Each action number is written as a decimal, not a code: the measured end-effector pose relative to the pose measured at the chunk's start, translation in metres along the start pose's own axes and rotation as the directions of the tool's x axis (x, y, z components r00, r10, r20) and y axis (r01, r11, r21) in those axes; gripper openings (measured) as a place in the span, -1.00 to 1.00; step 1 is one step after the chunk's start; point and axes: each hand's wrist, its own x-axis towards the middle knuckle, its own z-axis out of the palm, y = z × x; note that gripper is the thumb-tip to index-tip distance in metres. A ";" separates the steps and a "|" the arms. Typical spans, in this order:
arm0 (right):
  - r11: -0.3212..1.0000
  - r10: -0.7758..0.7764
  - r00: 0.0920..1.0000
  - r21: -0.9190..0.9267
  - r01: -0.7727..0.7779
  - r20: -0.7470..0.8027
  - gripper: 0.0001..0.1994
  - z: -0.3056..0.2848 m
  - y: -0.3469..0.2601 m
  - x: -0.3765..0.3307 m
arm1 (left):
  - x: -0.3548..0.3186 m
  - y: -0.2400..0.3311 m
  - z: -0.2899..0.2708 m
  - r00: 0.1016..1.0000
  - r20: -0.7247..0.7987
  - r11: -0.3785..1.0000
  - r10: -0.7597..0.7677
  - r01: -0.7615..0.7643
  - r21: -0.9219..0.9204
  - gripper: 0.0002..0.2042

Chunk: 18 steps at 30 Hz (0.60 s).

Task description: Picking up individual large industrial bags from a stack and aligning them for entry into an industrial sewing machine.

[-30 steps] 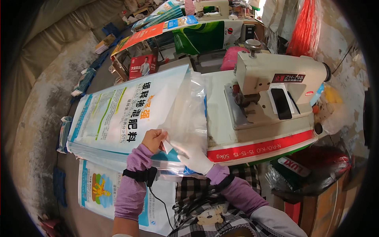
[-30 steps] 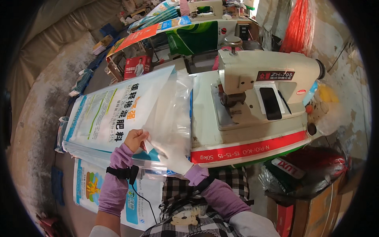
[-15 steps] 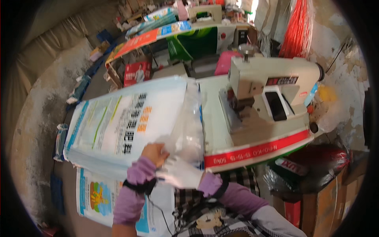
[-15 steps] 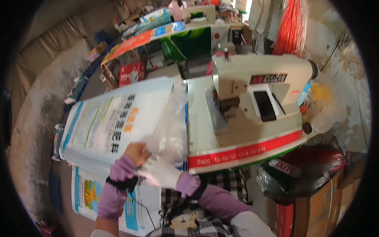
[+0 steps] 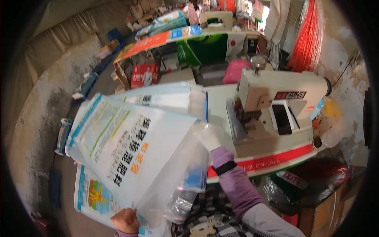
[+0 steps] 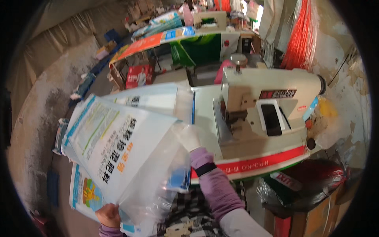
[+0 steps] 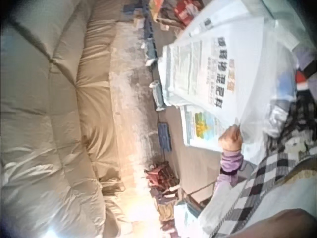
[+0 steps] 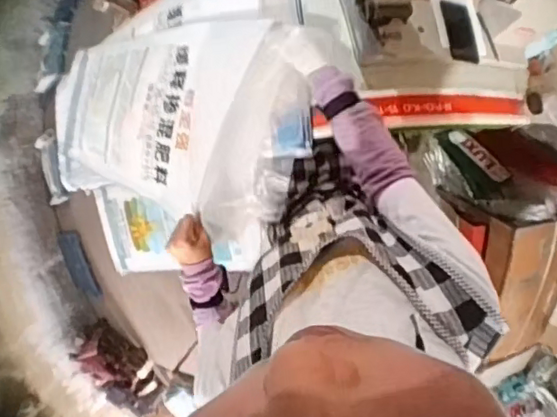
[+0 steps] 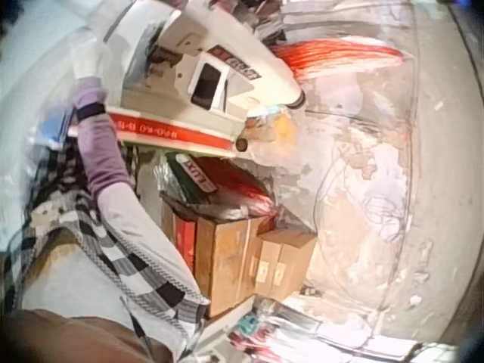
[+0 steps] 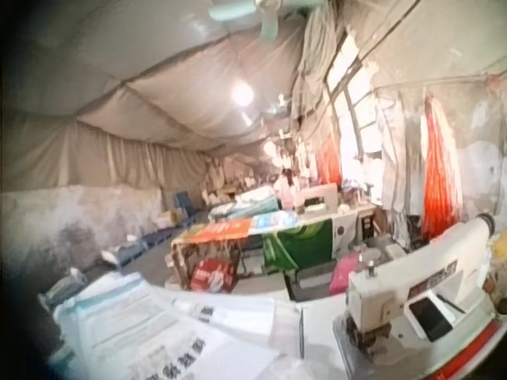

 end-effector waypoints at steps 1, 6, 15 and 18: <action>0.999 0.032 0.999 -0.009 -0.032 0.011 -0.74 -0.004 -0.004 -0.014 | 0.001 0.004 -0.007 0.999 0.011 0.999 -0.040 0.041 -0.026 -0.91; 0.973 -0.218 0.783 -0.195 0.126 -0.582 -0.66 -0.027 -0.033 -0.050 | 0.009 0.018 0.000 0.992 -0.042 0.985 -0.115 0.109 -0.137 -0.73; 0.932 -0.340 0.939 -0.118 0.343 0.049 -0.84 -0.033 -0.016 -0.050 | 0.012 -0.002 0.014 0.981 -0.136 0.986 -0.137 0.121 -0.118 -0.83; 0.997 0.083 0.996 -0.005 -0.083 0.023 -0.86 -0.040 -0.048 -0.038 | 0.004 -0.011 0.015 0.964 -0.062 0.955 -0.257 0.243 -0.172 -0.78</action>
